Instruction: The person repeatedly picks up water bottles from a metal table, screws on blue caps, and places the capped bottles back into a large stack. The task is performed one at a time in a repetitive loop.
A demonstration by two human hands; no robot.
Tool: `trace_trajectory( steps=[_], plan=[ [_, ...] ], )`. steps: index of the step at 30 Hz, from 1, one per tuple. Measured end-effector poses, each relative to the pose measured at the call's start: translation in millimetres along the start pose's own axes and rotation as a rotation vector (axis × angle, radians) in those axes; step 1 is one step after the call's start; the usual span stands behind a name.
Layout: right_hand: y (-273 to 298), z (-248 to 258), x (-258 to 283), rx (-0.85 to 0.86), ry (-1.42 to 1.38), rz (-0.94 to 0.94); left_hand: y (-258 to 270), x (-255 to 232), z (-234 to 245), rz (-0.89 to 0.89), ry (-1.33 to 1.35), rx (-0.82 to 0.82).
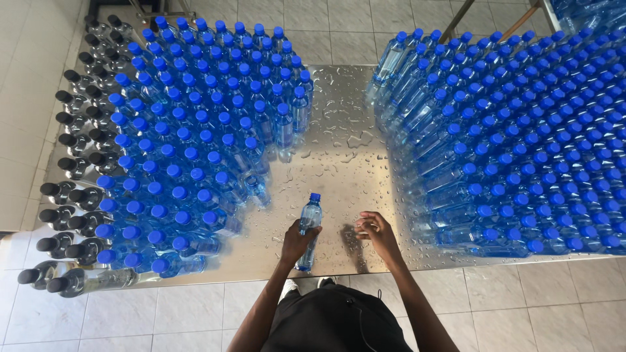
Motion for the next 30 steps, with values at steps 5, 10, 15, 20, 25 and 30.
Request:
trace_trajectory(
  steps=[5, 10, 15, 20, 25, 30],
  plan=[
    [-1.7, -24.5, -0.9, 0.127, 0.063, -0.004, 1.9, 1.5, -0.6, -0.028, 0.022, 0.01],
    [1.6, -32.9, 23.4, 0.176, 0.24, 0.028, 27.1, -22.6, 1.0, -0.159, 0.127, 0.03],
    [23.9, -52.1, 95.7, 0.211, 0.41, 0.115, 48.0, -54.0, 16.9, -0.396, 0.18, 0.033],
    [47.7, -78.9, 161.8, 0.283, 0.7, 0.356, 44.1, -60.1, 40.7, -0.743, 0.331, 0.118],
    [83.3, -129.4, 241.9, 0.398, 1.167, 0.645, 54.3, -70.3, 58.8, -0.782, 0.193, 0.106],
    [76.3, -160.5, 262.2, 0.577, 1.63, 0.935, 68.0, -79.0, 66.3, -0.798, 0.106, 0.162]
  ],
)
Point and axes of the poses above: each hand's wrist, its own y-axis away from the middle knuckle, its own z-axis out of the back of the hand, x = y × z, the point moved 5 cm from there along -y, towards the middle knuckle, and after that the axes turned 10 degrees about x, right-handed, at the moved point
